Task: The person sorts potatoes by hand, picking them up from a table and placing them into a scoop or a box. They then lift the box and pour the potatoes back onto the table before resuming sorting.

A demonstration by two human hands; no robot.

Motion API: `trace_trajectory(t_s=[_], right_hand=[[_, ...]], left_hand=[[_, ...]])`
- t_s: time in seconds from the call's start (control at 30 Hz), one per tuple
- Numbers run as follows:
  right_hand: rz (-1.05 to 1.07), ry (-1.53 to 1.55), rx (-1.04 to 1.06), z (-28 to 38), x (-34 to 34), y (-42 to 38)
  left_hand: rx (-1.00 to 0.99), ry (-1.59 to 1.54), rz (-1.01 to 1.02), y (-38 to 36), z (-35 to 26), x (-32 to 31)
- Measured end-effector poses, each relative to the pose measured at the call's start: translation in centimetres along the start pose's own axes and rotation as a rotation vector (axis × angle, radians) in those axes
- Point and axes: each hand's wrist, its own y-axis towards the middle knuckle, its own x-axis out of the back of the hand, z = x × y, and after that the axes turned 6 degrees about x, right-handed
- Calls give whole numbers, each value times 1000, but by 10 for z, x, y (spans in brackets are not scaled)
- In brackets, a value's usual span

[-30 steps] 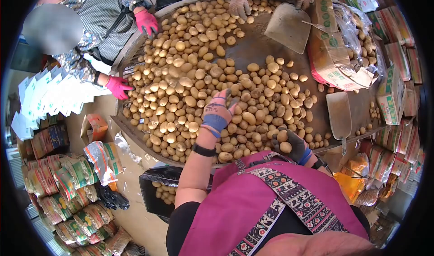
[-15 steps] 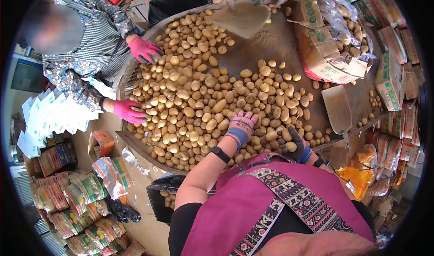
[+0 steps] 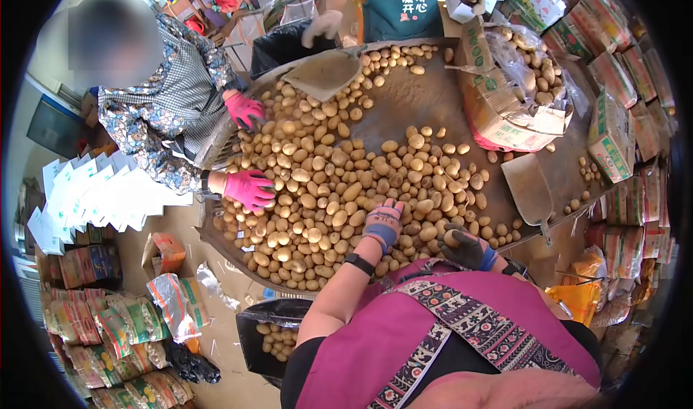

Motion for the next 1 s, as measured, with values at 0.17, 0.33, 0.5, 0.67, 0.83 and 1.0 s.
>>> trace_trajectory(t_s=[0.17, 0.33, 0.5, 0.67, 0.83, 1.0], right_hand=[[-24, 50, -216, 2, 19, 1], [-62, 52, -367, 26, 47, 8], [102, -649, 168, -57, 171, 31], [-114, -137, -22, 17, 161, -13], [-125, -65, -81, 51, 197, -53], [-116, -100, -31, 66, 234, -63]], left_hand=[[42, -190, 23, -7, -12, 1], [126, -443, 34, 3, 2, -4], [157, -395, -229, 48, -8, 18], [61, -205, -217, 123, -71, 65], [203, 102, -14, 221, -74, 40], [341, 187, 175, 218, -97, 59]])
